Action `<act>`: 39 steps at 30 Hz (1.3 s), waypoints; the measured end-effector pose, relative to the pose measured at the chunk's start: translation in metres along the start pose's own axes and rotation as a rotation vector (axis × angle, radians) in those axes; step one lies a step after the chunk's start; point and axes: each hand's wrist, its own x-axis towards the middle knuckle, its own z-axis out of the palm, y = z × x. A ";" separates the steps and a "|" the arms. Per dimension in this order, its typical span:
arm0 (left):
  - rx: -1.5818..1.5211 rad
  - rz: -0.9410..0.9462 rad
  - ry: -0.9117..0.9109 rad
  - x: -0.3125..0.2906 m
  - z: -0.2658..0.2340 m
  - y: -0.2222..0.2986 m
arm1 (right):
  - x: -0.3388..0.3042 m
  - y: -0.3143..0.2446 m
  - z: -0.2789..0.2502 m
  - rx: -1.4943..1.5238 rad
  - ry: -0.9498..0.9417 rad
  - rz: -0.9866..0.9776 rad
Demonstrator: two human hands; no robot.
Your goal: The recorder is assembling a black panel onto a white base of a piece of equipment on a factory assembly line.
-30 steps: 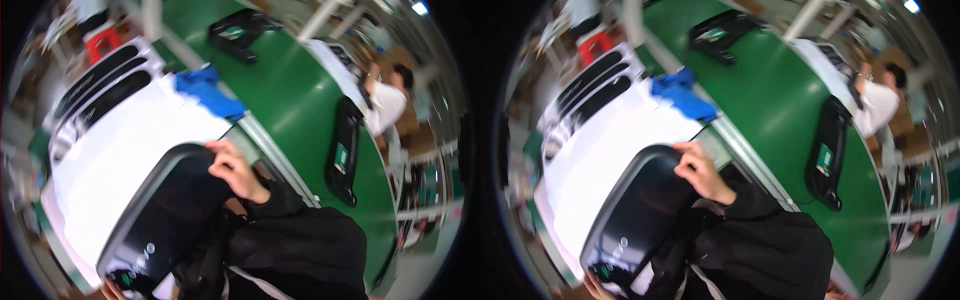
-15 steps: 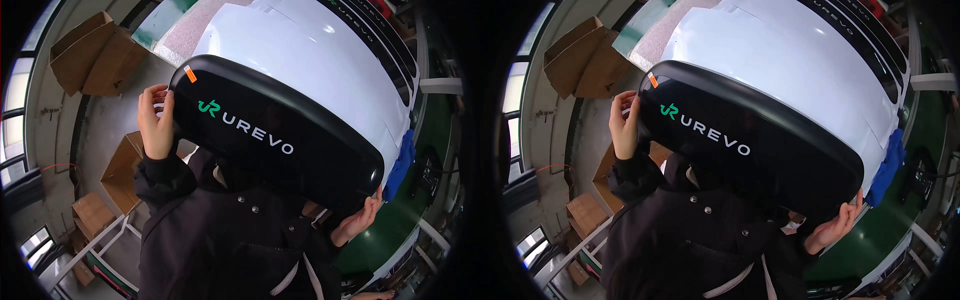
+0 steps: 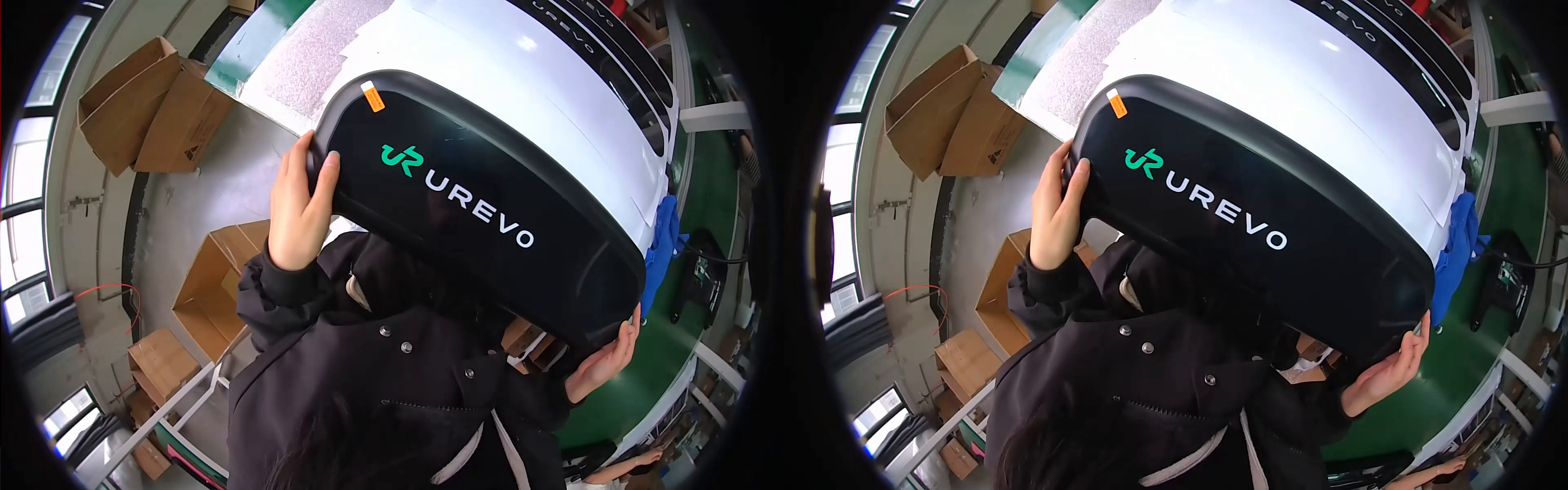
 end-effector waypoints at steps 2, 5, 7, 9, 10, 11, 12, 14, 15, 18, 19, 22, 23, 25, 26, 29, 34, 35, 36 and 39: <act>0.071 0.081 -0.002 0.002 0.005 0.004 | 0.001 0.002 -0.003 -0.029 0.028 0.000; -0.064 0.088 -0.016 0.007 0.003 -0.007 | 0.003 0.008 -0.006 -0.085 0.059 0.005; -0.129 0.086 -0.017 0.010 0.000 -0.013 | 0.005 0.009 -0.008 -0.098 0.034 -0.035; -0.201 0.092 -0.039 0.014 -0.003 -0.018 | 0.007 0.011 -0.010 -0.104 0.011 -0.052; -0.236 0.097 -0.050 0.013 -0.005 -0.019 | 0.009 0.012 -0.011 -0.120 0.006 -0.055; -0.237 0.096 -0.052 0.013 -0.003 -0.018 | 0.009 0.014 -0.014 -0.136 0.010 -0.061; -0.203 0.086 -0.035 0.012 -0.001 -0.015 | 0.009 0.015 -0.017 -0.152 0.018 -0.066; -0.147 0.086 -0.029 0.015 0.010 -0.006 | 0.009 0.015 -0.018 -0.105 0.007 -0.047; -0.161 0.107 -0.064 0.017 0.014 -0.006 | 0.009 0.014 -0.017 -0.055 -0.006 -0.030; -0.248 0.035 -0.018 0.020 0.024 -0.020 | 0.016 0.025 -0.020 -0.088 -0.027 -0.086; -0.290 0.042 -0.004 0.019 0.023 -0.023 | 0.020 0.024 -0.018 -0.141 -0.025 -0.110; -0.287 0.053 0.018 0.021 0.018 -0.030 | 0.021 0.021 -0.016 -0.351 -0.062 -0.206; -0.194 0.097 0.033 0.024 0.015 -0.036 | 0.018 0.017 -0.012 -0.354 -0.035 -0.208; -0.052 0.170 0.011 0.027 0.013 -0.036 | 0.012 0.008 -0.006 -0.375 0.034 -0.193; 0.105 0.223 0.052 0.029 0.011 -0.034 | 0.010 0.004 -0.005 -0.387 0.019 -0.200; 0.215 0.326 0.062 0.035 0.014 -0.037 | 0.004 0.000 -0.007 -0.426 0.023 -0.197; 0.487 0.558 0.135 0.047 0.013 -0.067 | 0.002 0.013 -0.008 -0.447 -0.014 -0.256; 0.482 0.574 0.126 0.047 0.011 -0.067 | 0.001 0.015 -0.007 -0.439 -0.028 -0.283; 0.434 0.492 0.115 0.045 0.012 -0.061 | -0.001 0.017 -0.006 -0.444 -0.010 -0.277; 0.333 0.339 0.085 0.041 0.012 -0.053 | -0.003 0.017 0.000 -0.404 -0.044 -0.246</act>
